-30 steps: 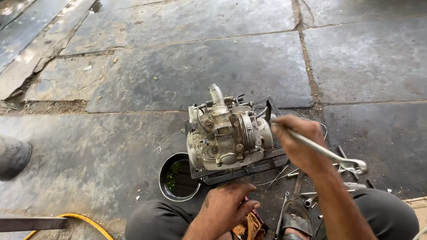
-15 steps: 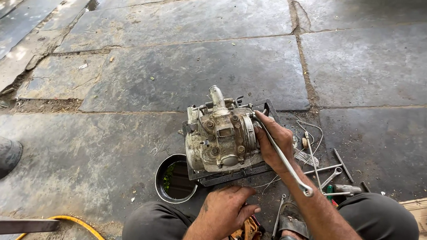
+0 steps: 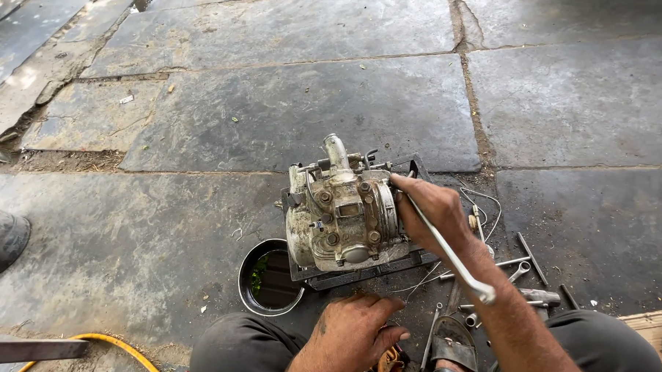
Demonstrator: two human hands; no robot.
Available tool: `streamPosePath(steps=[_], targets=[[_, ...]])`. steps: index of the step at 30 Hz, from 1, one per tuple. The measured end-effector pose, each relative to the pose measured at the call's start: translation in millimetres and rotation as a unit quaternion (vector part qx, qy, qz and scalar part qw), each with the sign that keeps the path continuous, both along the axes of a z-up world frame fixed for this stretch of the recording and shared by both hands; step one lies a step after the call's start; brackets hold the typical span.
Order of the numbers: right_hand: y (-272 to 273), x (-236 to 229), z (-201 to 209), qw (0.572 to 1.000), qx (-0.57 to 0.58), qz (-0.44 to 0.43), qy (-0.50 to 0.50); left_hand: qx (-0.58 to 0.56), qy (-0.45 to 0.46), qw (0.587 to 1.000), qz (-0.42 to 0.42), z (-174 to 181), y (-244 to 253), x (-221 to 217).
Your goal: The person sits on the floor working on a small engine mounted in a frame. They turn a fitting by hand, use a spanner on a bolt, adjust parts with a screwdriver, and file or scrape the engine body while steadying it with the other hand.
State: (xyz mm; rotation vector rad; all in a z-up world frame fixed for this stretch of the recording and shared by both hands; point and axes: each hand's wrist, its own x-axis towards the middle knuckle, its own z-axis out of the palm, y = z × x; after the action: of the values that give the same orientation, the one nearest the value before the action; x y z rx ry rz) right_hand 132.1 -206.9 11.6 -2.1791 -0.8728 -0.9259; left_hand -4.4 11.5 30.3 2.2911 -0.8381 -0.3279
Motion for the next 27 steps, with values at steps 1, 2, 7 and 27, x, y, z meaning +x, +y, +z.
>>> streamPosePath(steps=[1,2,7,27], targets=[[-1,7,9,1.000,0.001,0.002,-0.001,0.001,-0.001,1.000,0.002,0,0,0],[-1,13,18,0.993,0.008,-0.026,0.116,-0.004,-0.004,1.000,0.004,0,0,1],[3,62,52,0.932,-0.025,-0.047,0.359,-0.021,0.000,1.000,0.008,-7,1,-1],[-9,60,57,0.921,0.165,-0.145,0.321,-0.074,-0.093,0.992,0.048,-3,9,-4]])
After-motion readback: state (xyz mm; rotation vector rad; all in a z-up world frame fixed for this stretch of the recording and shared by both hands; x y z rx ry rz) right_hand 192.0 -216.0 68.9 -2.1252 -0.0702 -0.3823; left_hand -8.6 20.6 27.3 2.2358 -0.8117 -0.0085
